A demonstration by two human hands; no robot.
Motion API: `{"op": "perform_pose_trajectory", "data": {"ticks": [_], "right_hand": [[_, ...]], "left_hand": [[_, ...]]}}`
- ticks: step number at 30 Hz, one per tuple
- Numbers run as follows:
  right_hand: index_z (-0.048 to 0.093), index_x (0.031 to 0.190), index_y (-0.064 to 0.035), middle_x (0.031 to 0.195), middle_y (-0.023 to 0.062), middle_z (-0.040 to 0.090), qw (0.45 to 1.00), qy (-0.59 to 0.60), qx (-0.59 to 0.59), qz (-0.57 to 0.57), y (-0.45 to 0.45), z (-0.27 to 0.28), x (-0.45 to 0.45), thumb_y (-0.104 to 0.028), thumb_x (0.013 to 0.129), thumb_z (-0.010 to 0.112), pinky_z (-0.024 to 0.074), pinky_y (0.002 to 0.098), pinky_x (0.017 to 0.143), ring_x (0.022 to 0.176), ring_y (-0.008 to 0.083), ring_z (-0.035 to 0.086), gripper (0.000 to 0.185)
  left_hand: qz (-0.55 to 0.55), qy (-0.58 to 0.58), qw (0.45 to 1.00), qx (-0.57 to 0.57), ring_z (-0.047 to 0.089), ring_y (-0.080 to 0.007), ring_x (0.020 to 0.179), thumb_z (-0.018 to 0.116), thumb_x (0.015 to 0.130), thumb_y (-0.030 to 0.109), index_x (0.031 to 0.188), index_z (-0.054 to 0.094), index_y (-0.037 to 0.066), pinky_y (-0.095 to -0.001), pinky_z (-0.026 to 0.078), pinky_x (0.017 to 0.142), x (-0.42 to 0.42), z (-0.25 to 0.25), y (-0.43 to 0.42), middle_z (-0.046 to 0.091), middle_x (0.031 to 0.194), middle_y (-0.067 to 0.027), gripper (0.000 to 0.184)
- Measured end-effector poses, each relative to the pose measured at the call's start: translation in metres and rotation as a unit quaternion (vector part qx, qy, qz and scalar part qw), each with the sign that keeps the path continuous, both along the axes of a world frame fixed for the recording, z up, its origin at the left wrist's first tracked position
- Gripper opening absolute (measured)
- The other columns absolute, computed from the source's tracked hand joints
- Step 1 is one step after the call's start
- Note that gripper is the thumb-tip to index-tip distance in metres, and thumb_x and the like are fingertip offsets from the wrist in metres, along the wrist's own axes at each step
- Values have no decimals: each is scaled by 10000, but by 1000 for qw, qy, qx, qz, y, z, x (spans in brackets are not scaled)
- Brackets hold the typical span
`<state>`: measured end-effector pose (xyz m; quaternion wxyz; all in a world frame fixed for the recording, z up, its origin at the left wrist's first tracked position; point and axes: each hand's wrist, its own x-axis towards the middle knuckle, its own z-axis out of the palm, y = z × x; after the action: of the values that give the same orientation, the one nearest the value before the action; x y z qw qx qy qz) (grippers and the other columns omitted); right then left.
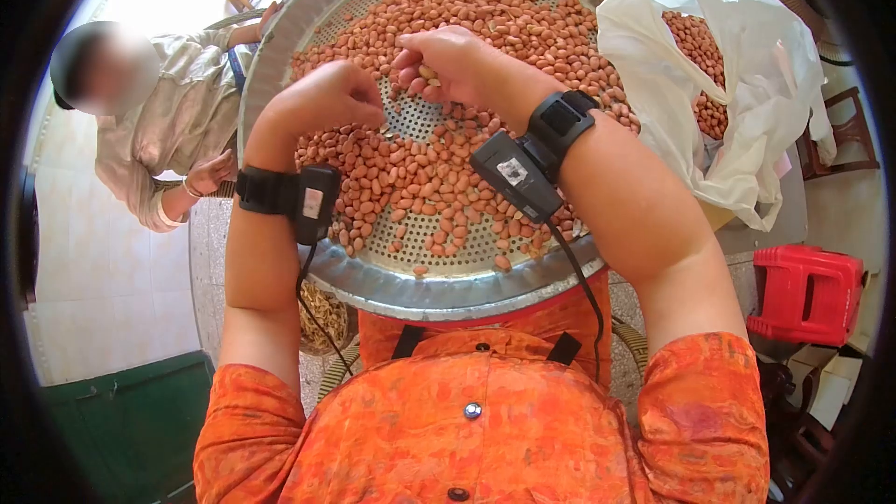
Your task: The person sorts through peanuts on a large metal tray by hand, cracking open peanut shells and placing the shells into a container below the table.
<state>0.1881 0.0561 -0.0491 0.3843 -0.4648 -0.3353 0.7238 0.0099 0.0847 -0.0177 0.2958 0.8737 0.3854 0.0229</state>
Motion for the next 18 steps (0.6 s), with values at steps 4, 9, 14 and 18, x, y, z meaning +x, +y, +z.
{"op": "perform_pose_trajectory", "data": {"ticks": [4, 9, 14, 18], "right_hand": [[545, 791, -9, 646, 34, 531, 998, -48, 48, -4, 2, 5, 7, -242, 864, 448, 364, 186, 378, 486, 75, 468, 263], [547, 784, -12, 614, 24, 523, 996, -51, 77, -3, 0, 9, 8, -220, 857, 451, 329, 179, 336, 451, 65, 452, 240], [548, 774, -20, 609, 17, 517, 991, -99, 88, 1, 0, 8, 7, -215, 854, 457, 319, 176, 332, 445, 61, 445, 230], [548, 772, -27, 615, 17, 518, 988, -120, 93, 10, -1, 7, 7, -216, 856, 452, 315, 180, 335, 447, 62, 445, 228]], "left_hand": [[-10, 232, 960, 159, 591, -234, 674, 661, 571, 248, 692, 647, 61, -335, 464, 605, 21, 7, -27, 608, 691, -106, 223], [-45, 263, 946, 187, 579, -266, 673, 603, 588, 189, 688, 607, 61, -353, 458, 600, 26, -6, -29, 597, 681, -97, 162], [-34, 222, 956, 191, 568, -257, 644, 586, 598, 175, 699, 585, 57, -353, 448, 582, 26, -8, -28, 584, 665, -102, 156], [44, 36, 993, 107, 520, -148, 558, 580, 631, 131, 684, 552, 47, -292, 414, 522, 6, -9, -1, 528, 585, -54, 104]]}}
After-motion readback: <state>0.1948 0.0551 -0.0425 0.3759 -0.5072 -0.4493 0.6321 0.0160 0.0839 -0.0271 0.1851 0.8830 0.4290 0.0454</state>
